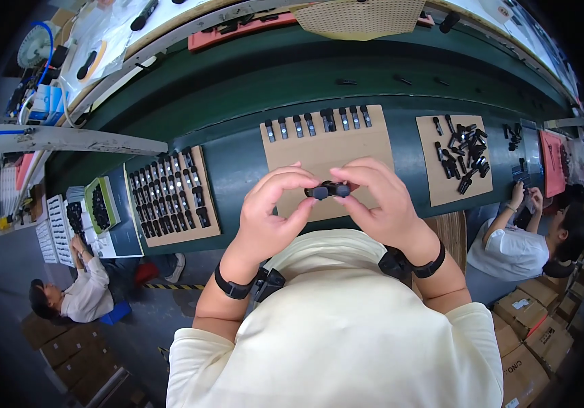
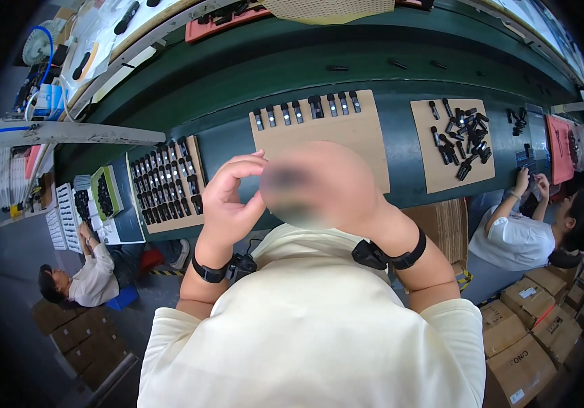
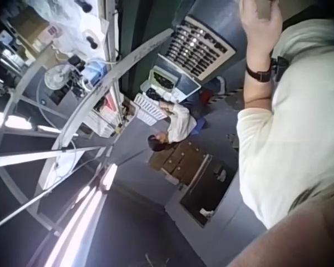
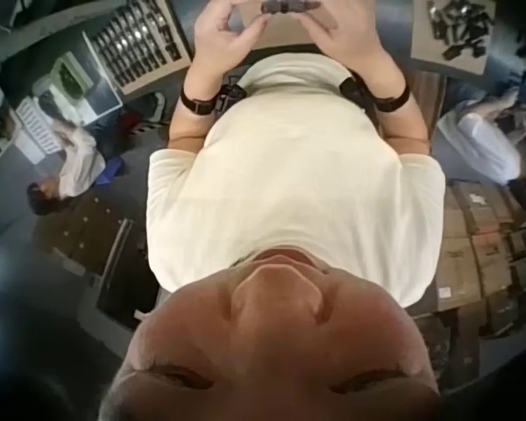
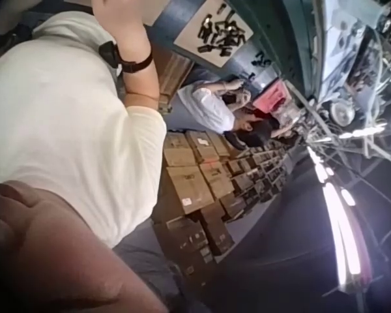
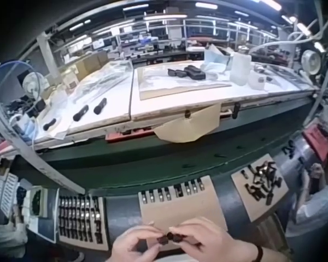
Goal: The person places a cardboard sheet on the table, picks up microphones and receivers from the conveyor belt, and aligns them on the sheet. The person then picks up a microphone and a receiver at a time, presses them together, and returns the assembled units to the sheet.
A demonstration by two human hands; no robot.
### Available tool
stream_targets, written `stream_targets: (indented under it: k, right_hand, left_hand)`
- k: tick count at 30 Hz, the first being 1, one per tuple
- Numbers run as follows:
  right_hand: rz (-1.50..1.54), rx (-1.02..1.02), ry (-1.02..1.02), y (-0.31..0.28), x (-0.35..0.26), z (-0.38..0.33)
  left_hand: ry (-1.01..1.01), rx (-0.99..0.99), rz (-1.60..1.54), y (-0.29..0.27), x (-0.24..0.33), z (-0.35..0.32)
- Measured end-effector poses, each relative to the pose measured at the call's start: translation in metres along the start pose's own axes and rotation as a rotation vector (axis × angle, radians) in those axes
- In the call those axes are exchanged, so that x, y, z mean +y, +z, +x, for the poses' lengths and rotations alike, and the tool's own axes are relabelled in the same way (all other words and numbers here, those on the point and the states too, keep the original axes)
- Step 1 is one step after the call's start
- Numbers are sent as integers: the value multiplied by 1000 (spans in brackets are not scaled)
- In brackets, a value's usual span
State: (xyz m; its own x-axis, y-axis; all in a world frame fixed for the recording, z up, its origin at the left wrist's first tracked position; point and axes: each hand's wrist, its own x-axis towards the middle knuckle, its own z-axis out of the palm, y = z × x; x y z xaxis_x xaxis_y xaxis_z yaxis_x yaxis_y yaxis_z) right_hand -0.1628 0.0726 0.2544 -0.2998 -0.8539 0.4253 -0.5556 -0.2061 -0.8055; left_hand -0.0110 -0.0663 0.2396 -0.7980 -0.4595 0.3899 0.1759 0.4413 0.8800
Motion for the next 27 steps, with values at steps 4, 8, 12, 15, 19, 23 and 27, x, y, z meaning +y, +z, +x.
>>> stream_targets:
  k: [4,8,12,15,19,23,27]
  right_hand:
    - [61,35,-26,6,7,0]
    - [54,11,-3,7,16,-1]
    - [-35,-6,52,6,34,-15]
    - [-117,-12,113,1,49,-33]
    - [-217,-18,214,-6,65,-53]
    - [-265,-25,252,-12,78,-68]
    - [-301,-29,271,-16,83,-75]
  left_hand:
    - [76,-41,86,-1,1,2]
    - [66,-43,200,0,-7,-2]
    - [-22,-35,375,-1,-45,-18]
    - [-90,-36,498,-2,-90,-34]
    - [-127,-49,651,-4,-147,-49]
    - [-56,-51,742,-2,-188,-49]
    - [-8,-49,808,1,-216,-50]
